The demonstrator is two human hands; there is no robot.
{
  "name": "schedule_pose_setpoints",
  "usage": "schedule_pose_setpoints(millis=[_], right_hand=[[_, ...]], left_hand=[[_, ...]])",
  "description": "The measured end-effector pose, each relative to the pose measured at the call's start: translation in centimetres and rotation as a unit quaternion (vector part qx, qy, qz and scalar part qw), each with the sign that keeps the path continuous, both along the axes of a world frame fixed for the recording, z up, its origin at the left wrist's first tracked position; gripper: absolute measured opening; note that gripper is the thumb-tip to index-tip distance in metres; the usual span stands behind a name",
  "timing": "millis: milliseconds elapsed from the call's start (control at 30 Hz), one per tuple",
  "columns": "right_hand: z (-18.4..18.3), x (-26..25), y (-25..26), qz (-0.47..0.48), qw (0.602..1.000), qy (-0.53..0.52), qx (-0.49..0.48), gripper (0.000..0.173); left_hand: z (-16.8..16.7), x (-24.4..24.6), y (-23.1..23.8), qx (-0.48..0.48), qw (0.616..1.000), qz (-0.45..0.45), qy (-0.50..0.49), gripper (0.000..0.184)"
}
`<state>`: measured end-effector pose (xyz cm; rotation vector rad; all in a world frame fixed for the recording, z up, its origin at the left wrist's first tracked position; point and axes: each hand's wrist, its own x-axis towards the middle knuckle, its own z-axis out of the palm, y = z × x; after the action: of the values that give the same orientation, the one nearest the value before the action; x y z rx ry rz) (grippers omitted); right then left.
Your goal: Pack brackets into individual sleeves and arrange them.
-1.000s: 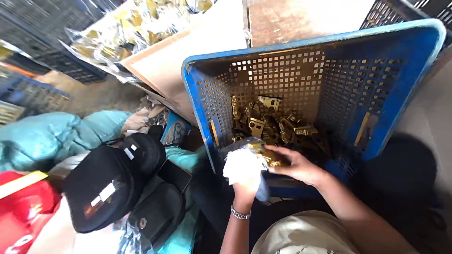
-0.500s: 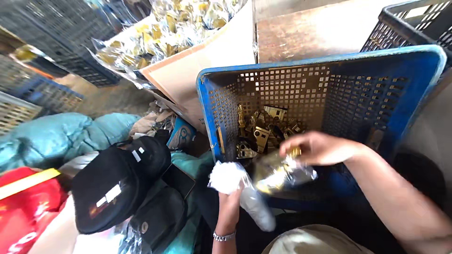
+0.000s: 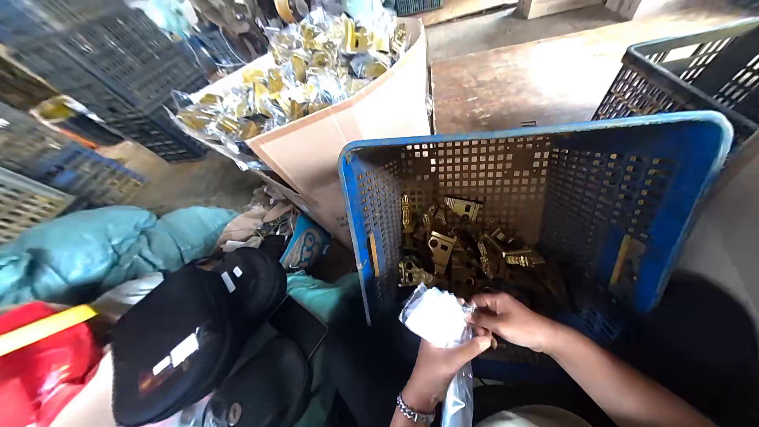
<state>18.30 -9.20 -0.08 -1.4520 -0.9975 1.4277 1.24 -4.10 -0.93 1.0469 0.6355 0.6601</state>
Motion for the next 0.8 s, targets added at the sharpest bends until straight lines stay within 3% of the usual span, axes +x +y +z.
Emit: schedule_pose_setpoints(millis=[67, 133, 233, 333, 433, 500, 533, 600, 700, 733, 800], right_hand=[[0.0, 0.4, -0.2, -0.011, 1.0, 0.005, 0.007, 0.013], [0.2, 1.0, -0.4, -0.002, 0.999, 0.009, 0.032, 0.019], [-0.1, 0.8, -0.4, -0.03, 0.997, -0.052, 0.052, 0.013], [-0.8, -0.1, -0.3, -0.043, 0.992, -0.106, 0.059, 0.026], [-0.9, 0.7, -0.9, 0.009, 0.999, 0.012, 0.049, 0.013], [-1.4, 0.5, -1.7, -0.031, 0.996, 0.076, 0.045, 0.004], [-1.5, 0.2, -1.8, -0.074, 0.992, 0.097, 0.034, 0.018], [-1.7, -1.0, -1.8, -0.144, 0.985, 0.094, 0.032, 0.036], [-2.1, -3.3, -2.2, -0.082, 0.988, -0.007, 0.129, 0.031], [-2.0, -3.2, -2.3, -0.037, 0.989, -0.036, 0.136, 0.035], [-2.1, -2.0, -1.9, 0.012, 0.994, -0.039, 0.106, 0.04]], left_hand=[[0.8, 0.2, 0.4, -0.031, 0.999, -0.035, 0.023, 0.064], [0.3, 0.1, 0.7, -0.001, 0.998, -0.048, 0.042, 0.068], [0.5, 0.0, 0.5, -0.005, 0.997, -0.058, 0.058, 0.067], [0.9, 0.1, 0.7, -0.033, 0.995, -0.058, 0.078, 0.066], [-0.5, -0.2, 2.6, 0.07, 0.985, 0.09, 0.13, 0.047], [-2.2, -0.9, 4.5, 0.196, 0.946, 0.212, 0.146, 0.036], [-2.3, -1.1, 5.2, 0.225, 0.937, 0.231, 0.133, 0.032], [-0.7, -1.5, 4.6, 0.195, 0.964, 0.146, 0.105, 0.032], [1.1, -1.4, 1.2, 0.08, 0.991, -0.058, 0.089, 0.048], [0.7, -1.4, 0.9, 0.091, 0.989, -0.062, 0.103, 0.045], [-1.2, -2.5, 1.8, 0.202, 0.967, 0.015, 0.155, 0.038]])
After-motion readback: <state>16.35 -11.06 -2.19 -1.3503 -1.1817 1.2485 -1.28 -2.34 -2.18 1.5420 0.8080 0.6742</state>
